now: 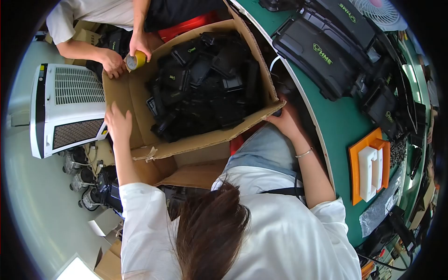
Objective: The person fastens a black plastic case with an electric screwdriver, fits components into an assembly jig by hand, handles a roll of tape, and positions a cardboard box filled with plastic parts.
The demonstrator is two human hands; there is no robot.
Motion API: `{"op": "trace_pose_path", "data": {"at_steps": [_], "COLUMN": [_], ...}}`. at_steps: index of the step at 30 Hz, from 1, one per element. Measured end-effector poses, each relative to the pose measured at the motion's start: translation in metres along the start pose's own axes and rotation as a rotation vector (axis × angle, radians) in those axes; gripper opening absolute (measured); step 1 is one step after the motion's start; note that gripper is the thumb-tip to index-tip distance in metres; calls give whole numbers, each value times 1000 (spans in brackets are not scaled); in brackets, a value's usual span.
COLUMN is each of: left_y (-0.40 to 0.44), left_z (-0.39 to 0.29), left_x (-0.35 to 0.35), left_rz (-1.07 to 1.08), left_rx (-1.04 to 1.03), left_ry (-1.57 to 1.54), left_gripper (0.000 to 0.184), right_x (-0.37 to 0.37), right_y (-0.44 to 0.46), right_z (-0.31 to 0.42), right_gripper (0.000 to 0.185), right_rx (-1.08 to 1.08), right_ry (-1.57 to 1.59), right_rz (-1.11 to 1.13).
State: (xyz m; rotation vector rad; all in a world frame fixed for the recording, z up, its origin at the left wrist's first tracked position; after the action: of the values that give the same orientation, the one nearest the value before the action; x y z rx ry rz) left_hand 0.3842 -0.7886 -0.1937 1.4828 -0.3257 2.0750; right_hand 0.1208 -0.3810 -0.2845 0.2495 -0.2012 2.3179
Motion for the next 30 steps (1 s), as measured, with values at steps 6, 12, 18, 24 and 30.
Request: {"op": "trace_pose_path", "data": {"at_steps": [6,12,18,24,30], "left_y": [52,85,98,111,109], "left_z": [-75,-130,-146,-136,-135], "left_x": [-6,-36,-77,-104,-101], "left_rz": [18,166,364,474,482], "left_rx": [-292,-362,-347,-268,-237], "left_ry": [-104,-86,-105,-178,-217], "left_gripper": [62,69,75,81,80], "right_x": [0,0,0,-2,-1], "right_y": [0,0,1,1,0], "right_z": [-8,-9,-3,-11,-8], "right_gripper": [84,85,84,82,79], "right_rx": [-27,2,50,52,64], "right_ry": [-21,-94,-88,-78,-67], "right_rz": [5,-19,-35,-40,-38]}}
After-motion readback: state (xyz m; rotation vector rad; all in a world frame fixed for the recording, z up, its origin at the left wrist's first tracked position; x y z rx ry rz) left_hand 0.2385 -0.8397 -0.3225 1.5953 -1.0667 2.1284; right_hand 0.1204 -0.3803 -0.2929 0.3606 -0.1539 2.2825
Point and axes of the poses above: each hand's wrist, its own y-axis towards the middle knuckle, its own x-axis out of the back of the hand, z = x × y, the point moved 3 cm from there along y, towards the middle knuckle, and after that the axes turned 12 degrees about y, right-handed, at the moved point
